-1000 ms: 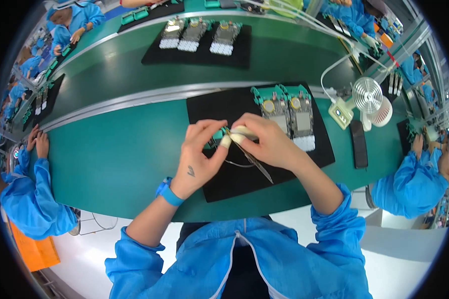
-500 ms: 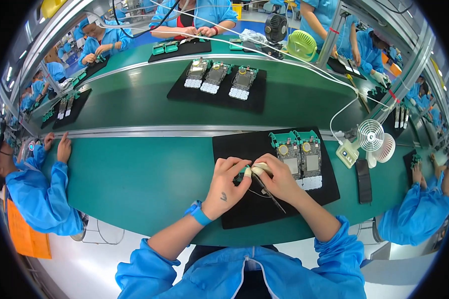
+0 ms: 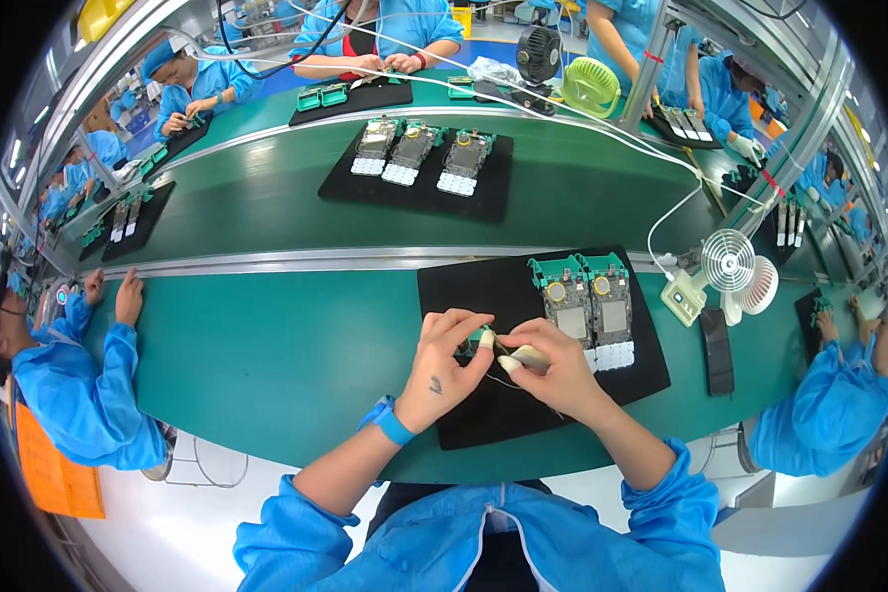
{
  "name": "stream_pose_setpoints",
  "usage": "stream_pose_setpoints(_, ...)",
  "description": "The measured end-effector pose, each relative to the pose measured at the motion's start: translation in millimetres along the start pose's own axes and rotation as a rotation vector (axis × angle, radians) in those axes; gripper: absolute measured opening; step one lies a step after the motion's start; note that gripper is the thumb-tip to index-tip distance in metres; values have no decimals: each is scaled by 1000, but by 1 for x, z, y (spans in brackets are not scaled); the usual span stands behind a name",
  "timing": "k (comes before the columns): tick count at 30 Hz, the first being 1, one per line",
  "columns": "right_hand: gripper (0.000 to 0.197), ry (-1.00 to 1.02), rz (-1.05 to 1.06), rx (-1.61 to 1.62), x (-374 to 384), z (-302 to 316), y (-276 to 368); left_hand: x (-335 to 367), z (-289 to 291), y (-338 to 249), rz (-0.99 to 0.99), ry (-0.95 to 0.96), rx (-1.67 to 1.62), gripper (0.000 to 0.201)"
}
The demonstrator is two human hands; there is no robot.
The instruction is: The person applies small adhesive pads to circuit boards by hand.
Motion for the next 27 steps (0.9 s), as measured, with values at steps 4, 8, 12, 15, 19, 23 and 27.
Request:
stream_pose_setpoints(4,31,-26,15,-69,-2,0,5,-1,0,-1,24,6,0,27)
stream_pose_setpoints(8,30,-41,33,-165,-5,-1,7,-2,0,-2,22,9,9,28)
stream_pose_setpoints(12,23,-90,123,-249,-5,1,14,-1,1,-1,5,31,-14,30)
stream_pose_setpoints(15,27,61,113,-193,-4,3,35,2,1,8,17,109,-127,30)
stream_pose_setpoints(19,25,-51,554,-657,-17,-11,54,3,0,14,-21,203,-258,36)
stream_pose_setpoints(23,24,-60,494,-725,-13,-9,48,2,0,11,-14,285,-259,38)
stream_pose_setpoints(27,23,-75,403,-556,2,2,37,0,0,8,-65,264,-228,39)
Point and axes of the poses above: each hand's wrist, its own x-axis towards the middle knuckle, its own z-axis out of the back of the hand, y = z × x, the point moved 8 cm from there along x, towards the middle knuckle, and after that the axes turned 9 degrees about -z, right-handed, at the moved point
